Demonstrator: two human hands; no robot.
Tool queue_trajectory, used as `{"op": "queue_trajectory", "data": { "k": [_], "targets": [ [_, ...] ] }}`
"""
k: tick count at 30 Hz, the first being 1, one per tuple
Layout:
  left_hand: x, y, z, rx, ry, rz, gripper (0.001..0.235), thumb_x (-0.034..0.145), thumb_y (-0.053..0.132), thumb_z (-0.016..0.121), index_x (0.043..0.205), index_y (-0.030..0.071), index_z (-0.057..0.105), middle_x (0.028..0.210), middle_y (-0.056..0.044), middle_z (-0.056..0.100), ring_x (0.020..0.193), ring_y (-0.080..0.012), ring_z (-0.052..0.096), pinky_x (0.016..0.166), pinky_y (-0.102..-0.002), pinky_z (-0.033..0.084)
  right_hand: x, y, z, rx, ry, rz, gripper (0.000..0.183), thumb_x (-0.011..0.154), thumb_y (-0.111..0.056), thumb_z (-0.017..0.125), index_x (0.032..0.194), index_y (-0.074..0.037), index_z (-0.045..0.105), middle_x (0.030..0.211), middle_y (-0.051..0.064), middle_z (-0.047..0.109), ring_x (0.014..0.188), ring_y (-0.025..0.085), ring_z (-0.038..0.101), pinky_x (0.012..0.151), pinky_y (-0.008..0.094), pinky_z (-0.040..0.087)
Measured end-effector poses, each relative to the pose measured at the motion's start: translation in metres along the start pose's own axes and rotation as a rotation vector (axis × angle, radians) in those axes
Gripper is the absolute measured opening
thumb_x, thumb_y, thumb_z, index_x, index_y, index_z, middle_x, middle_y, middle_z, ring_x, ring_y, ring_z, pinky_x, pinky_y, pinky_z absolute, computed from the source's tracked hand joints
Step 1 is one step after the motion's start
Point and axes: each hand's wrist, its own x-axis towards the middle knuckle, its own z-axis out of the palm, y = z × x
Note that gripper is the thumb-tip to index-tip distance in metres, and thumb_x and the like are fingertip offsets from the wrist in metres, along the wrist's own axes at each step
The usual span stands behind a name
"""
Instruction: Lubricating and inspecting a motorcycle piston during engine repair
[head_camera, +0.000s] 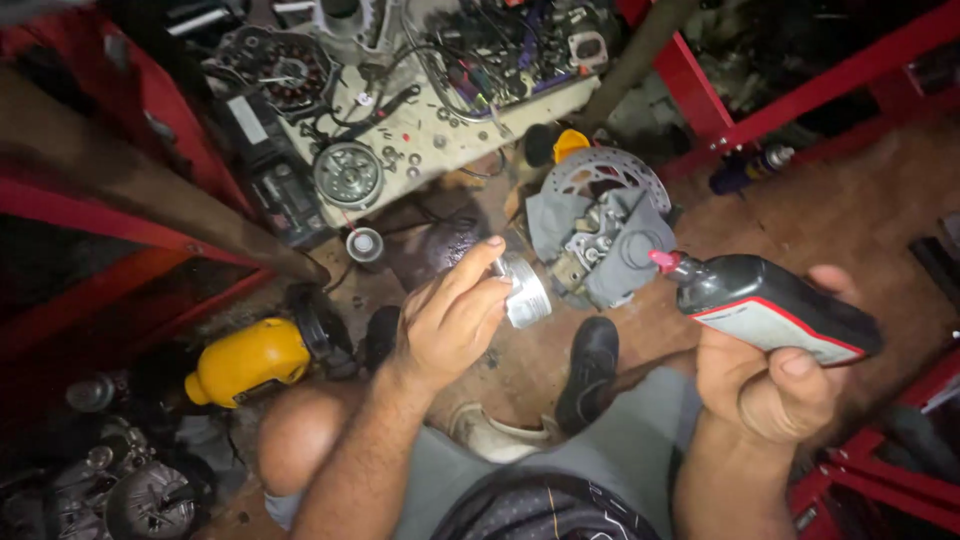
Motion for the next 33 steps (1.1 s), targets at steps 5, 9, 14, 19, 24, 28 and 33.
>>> {"op": "queue_trajectory", "data": {
  "k": [5,9,14,19,24,28,33],
  "targets": [
    [-0.003,0.002,0.004,-0.023,-0.010,0.010,0.009,0.097,-0.001,0.070,0.105,0.004,0.068,0.132,-0.022,0.066,0.098,-0.0289,0.076,0.084,-0.038,0.061,-0.005,-0.013,-0.019,-0.002,-0.187,-0.003,0.048,0.100,-0.033,0.068,0.148,-0.028,0.065,0.146,-0.006,0.064,0.141,0.016,0.056,0.135,0.057,0.042],
    [-0.002,0.005,0.006,-0.018,-0.012,0.033,0.008,0.099,0.001,0.070,0.106,0.005,0.069,0.131,-0.021,0.066,0.096,-0.0297,0.076,0.083,-0.039,0.062,-0.003,-0.008,0.015,-0.436,0.134,-0.290,0.072,0.088,-0.066,0.066,0.129,-0.009,0.050,0.107,0.003,0.055,0.105,0.016,0.053,0.097,0.030,0.043],
    [-0.004,0.007,0.006,0.009,-0.020,0.035,0.006,0.101,0.004,0.068,0.106,0.006,0.068,0.132,-0.020,0.066,0.093,-0.0277,0.076,0.080,-0.038,0.060,-0.013,-0.021,0.036,-1.060,-0.009,-0.560,0.067,0.101,-0.050,0.050,0.123,0.013,0.049,0.107,0.021,0.046,0.089,0.032,0.047,0.079,0.041,0.036],
    [-0.003,0.008,0.004,0.012,-0.024,0.027,0.007,0.100,0.002,0.067,0.106,0.006,0.069,0.132,-0.020,0.066,0.092,-0.0274,0.076,0.080,-0.038,0.060,-0.024,-0.008,0.036,-0.685,0.131,-0.471,0.078,0.072,-0.059,0.080,0.117,-0.002,0.050,0.099,0.008,0.049,0.071,0.031,0.064,0.062,0.040,0.056],
    [0.000,0.008,0.002,0.020,-0.014,0.031,0.009,0.099,0.002,0.071,0.107,0.006,0.069,0.132,-0.019,0.066,0.095,-0.0268,0.077,0.079,-0.038,0.060,-0.031,-0.015,0.028,-1.052,0.100,-0.577,0.077,0.077,-0.061,0.067,0.113,0.006,0.052,0.097,0.016,0.052,0.072,0.029,0.057,0.073,0.036,0.042],
    [0.000,0.008,0.002,-0.013,-0.032,0.021,0.009,0.099,0.001,0.070,0.107,0.005,0.068,0.132,-0.021,0.066,0.094,-0.0285,0.076,0.080,-0.038,0.059,-0.031,-0.013,0.022,-1.073,0.085,-0.604,0.077,0.074,-0.059,0.068,0.110,0.007,0.053,0.096,0.015,0.051,0.073,0.029,0.054,0.075,0.036,0.041],
    [0.005,0.009,0.006,-0.175,-0.010,-0.101,0.009,0.097,-0.003,0.067,0.106,-0.003,0.067,0.129,-0.026,0.065,0.110,-0.0362,0.075,0.097,-0.041,0.063,-0.030,-0.011,0.029,-1.108,0.103,-0.603,0.075,0.078,-0.059,0.064,0.113,0.006,0.053,0.103,0.018,0.052,0.094,0.031,0.053,0.092,0.040,0.042]
  ]
}}
